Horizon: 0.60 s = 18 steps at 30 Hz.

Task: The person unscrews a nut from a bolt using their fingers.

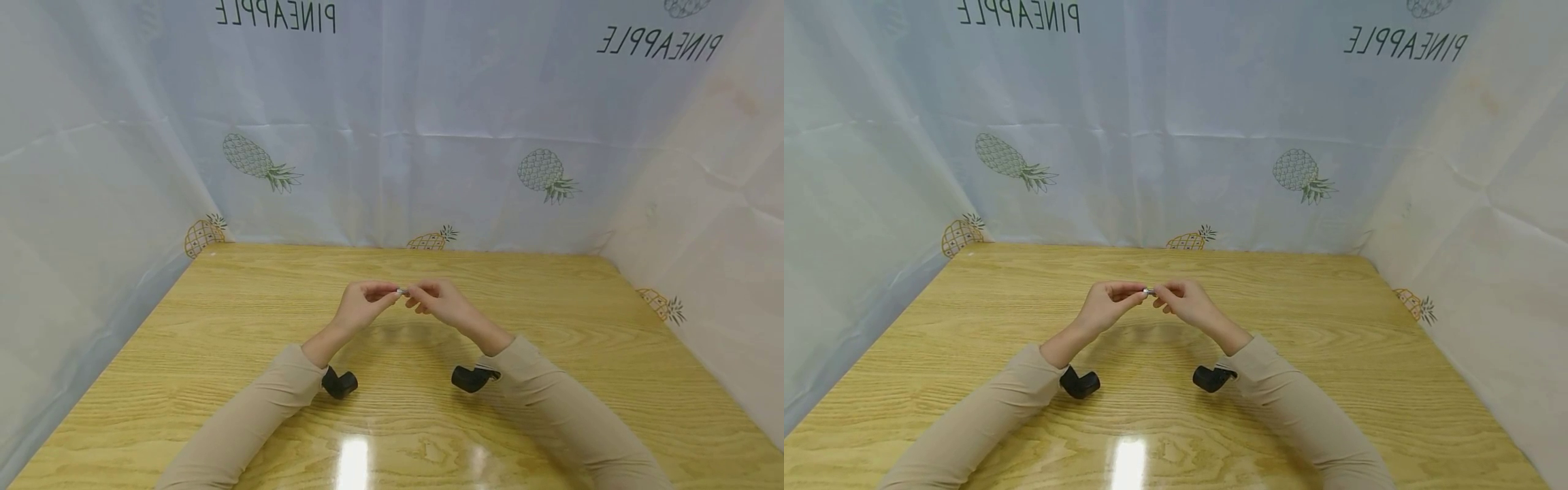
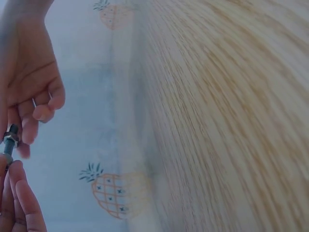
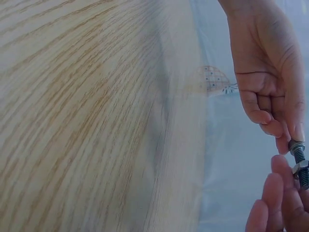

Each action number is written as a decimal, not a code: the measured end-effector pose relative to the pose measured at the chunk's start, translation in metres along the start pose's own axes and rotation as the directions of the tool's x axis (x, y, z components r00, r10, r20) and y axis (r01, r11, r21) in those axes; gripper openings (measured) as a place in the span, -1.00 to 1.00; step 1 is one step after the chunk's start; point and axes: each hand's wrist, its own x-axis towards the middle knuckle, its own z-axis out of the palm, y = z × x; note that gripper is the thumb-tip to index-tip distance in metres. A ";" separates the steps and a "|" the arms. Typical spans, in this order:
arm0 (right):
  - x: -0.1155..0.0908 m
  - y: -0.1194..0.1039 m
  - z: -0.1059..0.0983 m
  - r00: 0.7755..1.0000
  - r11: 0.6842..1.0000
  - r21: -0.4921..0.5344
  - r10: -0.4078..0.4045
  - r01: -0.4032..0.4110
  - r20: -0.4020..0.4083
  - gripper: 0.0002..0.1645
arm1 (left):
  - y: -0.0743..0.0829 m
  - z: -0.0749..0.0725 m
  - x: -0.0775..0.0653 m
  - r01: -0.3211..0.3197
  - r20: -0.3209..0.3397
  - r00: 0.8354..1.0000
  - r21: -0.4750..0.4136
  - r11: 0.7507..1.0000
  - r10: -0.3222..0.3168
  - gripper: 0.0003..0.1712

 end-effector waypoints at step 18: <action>0.000 -0.001 0.000 0.999 1.000 -0.007 -0.017 0.017 -0.029 -0.55 | -0.004 -0.001 0.001 -0.033 0.008 0.999 -0.017 0.999 0.033 -0.70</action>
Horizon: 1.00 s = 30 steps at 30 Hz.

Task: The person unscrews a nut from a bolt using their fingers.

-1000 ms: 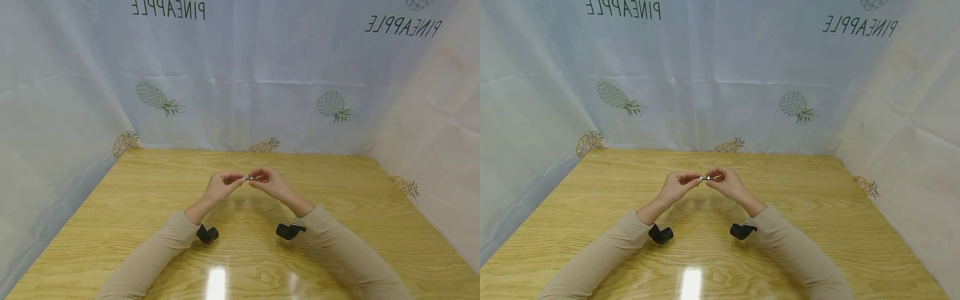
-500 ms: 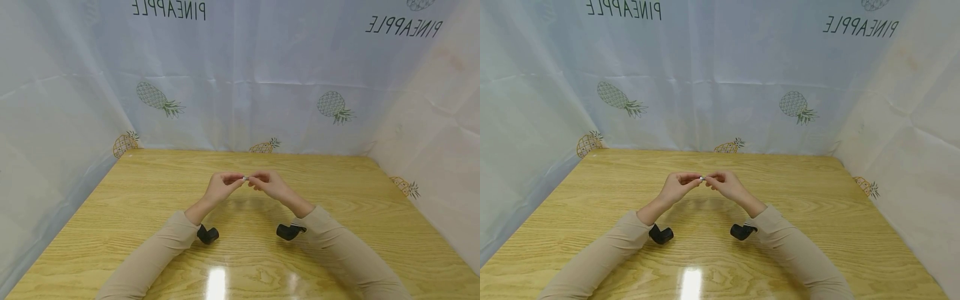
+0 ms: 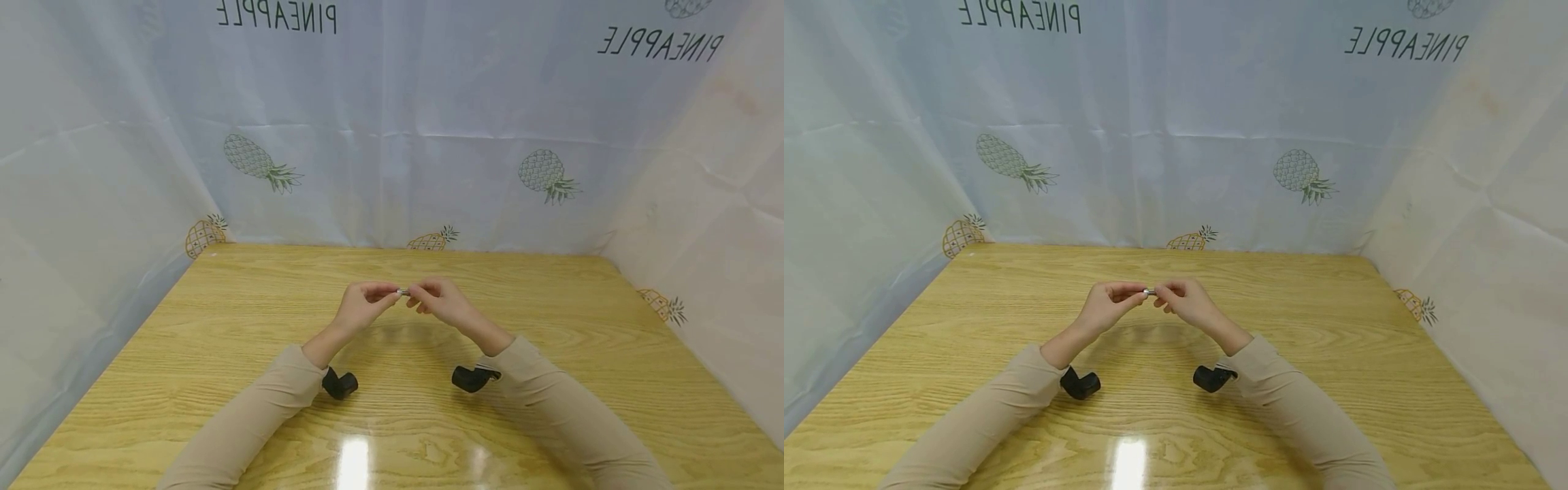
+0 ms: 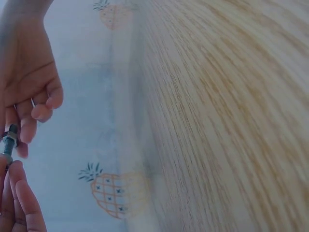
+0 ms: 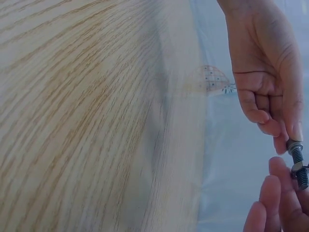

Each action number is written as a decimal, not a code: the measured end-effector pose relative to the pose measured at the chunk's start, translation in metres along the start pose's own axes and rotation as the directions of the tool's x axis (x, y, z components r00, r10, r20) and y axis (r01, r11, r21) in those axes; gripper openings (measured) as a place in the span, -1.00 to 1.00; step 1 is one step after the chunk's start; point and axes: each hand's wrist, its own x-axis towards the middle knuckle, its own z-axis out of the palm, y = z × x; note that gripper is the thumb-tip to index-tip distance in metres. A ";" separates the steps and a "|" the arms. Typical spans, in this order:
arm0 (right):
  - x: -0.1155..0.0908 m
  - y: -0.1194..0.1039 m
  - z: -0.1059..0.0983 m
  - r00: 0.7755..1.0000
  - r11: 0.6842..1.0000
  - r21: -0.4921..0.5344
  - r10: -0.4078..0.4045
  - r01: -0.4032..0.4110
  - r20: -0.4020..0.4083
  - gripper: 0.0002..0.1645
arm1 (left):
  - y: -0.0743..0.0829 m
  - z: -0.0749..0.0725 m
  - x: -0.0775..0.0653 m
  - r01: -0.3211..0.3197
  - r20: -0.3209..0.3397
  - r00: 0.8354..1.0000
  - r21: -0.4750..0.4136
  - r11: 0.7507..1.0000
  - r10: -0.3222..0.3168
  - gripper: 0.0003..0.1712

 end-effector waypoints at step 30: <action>-0.001 -0.001 -0.002 0.997 0.999 -0.007 -0.040 0.040 -0.072 -0.53 | 0.002 0.001 0.000 0.026 -0.008 1.000 0.003 1.000 -0.026 -0.68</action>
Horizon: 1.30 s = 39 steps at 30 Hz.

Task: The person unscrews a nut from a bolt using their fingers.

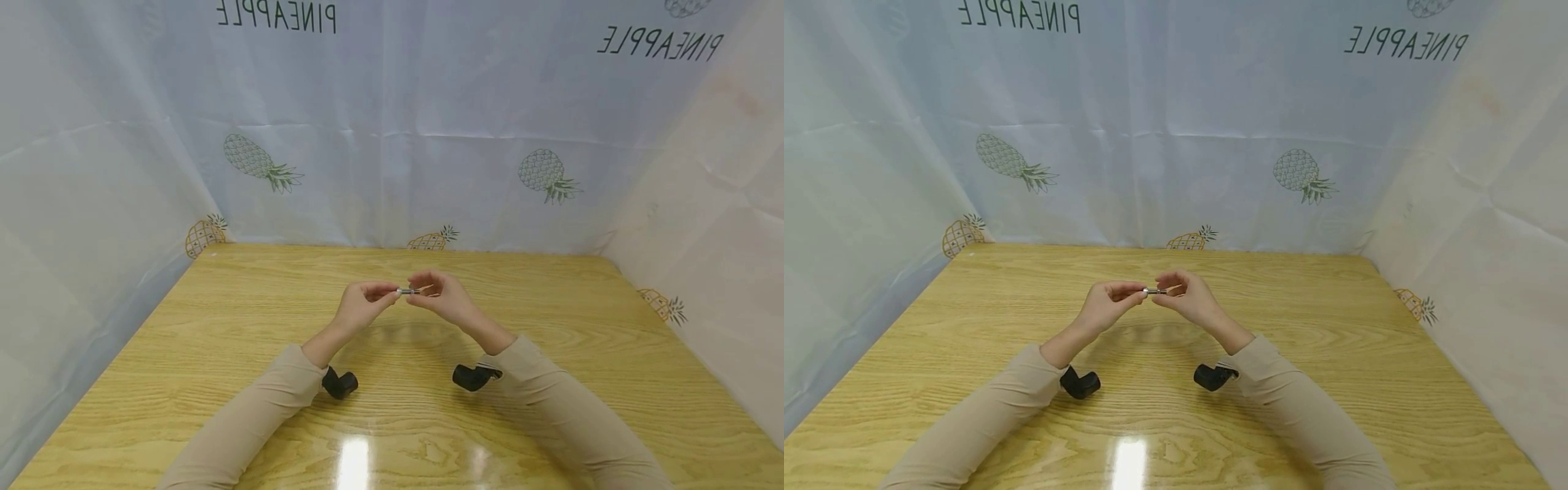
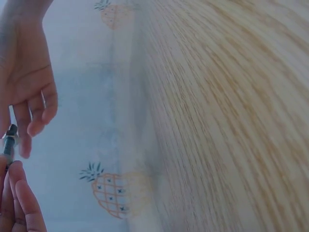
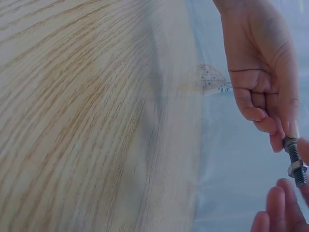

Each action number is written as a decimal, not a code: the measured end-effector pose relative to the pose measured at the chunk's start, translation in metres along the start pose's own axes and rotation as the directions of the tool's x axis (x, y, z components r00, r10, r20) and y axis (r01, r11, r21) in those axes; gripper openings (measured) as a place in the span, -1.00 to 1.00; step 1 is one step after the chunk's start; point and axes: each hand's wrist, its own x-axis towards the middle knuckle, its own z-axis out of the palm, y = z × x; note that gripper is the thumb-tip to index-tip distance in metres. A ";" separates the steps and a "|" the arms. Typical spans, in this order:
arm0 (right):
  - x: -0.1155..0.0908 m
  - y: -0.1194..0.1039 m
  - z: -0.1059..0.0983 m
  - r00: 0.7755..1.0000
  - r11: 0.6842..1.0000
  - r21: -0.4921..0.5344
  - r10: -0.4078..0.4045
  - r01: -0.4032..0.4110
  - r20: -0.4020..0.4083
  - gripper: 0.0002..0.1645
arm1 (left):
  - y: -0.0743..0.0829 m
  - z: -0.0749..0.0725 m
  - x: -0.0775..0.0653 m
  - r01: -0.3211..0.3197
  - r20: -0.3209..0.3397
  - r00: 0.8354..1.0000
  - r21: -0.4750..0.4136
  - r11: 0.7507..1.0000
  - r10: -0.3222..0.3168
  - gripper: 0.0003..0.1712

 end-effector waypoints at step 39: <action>0.001 0.002 0.000 0.996 0.999 -0.012 0.038 -0.037 0.077 -0.55 | 0.002 0.000 -0.002 0.027 -0.003 1.000 0.019 0.999 -0.027 -0.68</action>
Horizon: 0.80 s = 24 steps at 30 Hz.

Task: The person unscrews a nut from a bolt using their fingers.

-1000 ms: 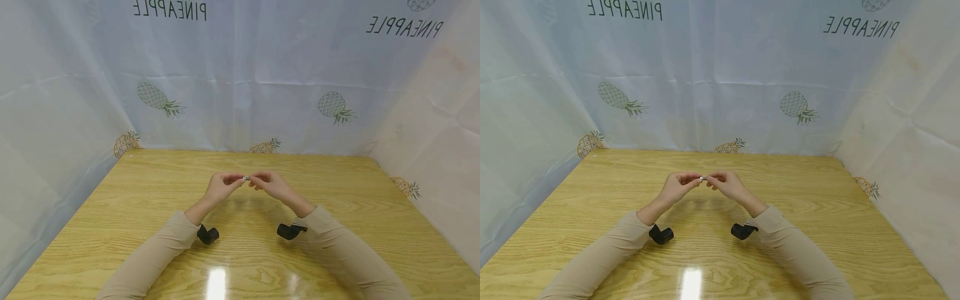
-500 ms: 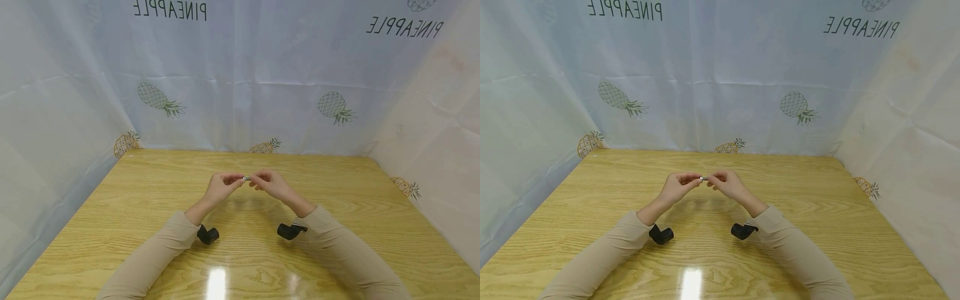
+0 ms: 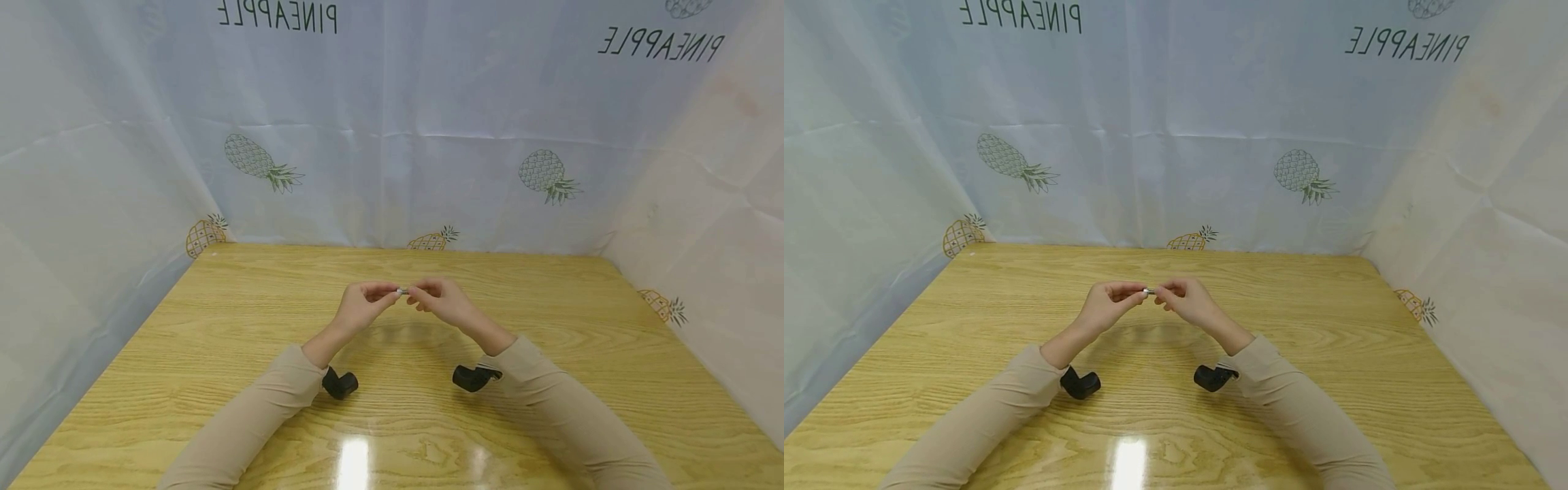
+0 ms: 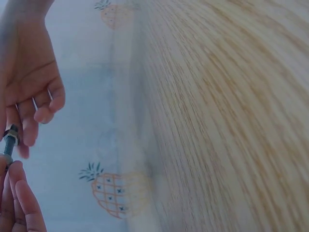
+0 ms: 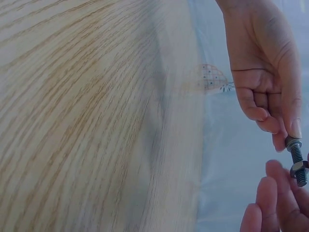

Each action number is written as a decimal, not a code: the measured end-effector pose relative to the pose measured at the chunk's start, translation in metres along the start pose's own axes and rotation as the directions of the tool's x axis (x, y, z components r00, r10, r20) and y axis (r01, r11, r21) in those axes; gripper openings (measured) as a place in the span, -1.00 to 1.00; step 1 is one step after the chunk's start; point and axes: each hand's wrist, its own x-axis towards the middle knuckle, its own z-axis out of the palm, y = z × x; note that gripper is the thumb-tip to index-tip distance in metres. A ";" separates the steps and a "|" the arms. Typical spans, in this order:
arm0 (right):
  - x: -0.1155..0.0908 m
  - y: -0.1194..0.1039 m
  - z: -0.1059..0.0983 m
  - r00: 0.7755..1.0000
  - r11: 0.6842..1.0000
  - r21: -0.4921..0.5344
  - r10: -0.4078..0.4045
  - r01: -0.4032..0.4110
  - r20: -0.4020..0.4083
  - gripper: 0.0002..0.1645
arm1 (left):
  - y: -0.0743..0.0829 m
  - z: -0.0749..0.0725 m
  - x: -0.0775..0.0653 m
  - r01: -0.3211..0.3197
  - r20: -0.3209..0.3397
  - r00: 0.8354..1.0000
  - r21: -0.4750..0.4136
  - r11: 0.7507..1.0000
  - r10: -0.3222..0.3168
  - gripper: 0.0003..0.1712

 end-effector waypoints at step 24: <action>-0.001 -0.001 0.001 1.000 1.000 -0.012 0.003 -0.003 -0.011 -0.64 | 0.000 0.000 0.001 -0.008 -0.002 1.000 -0.008 1.000 0.008 -0.69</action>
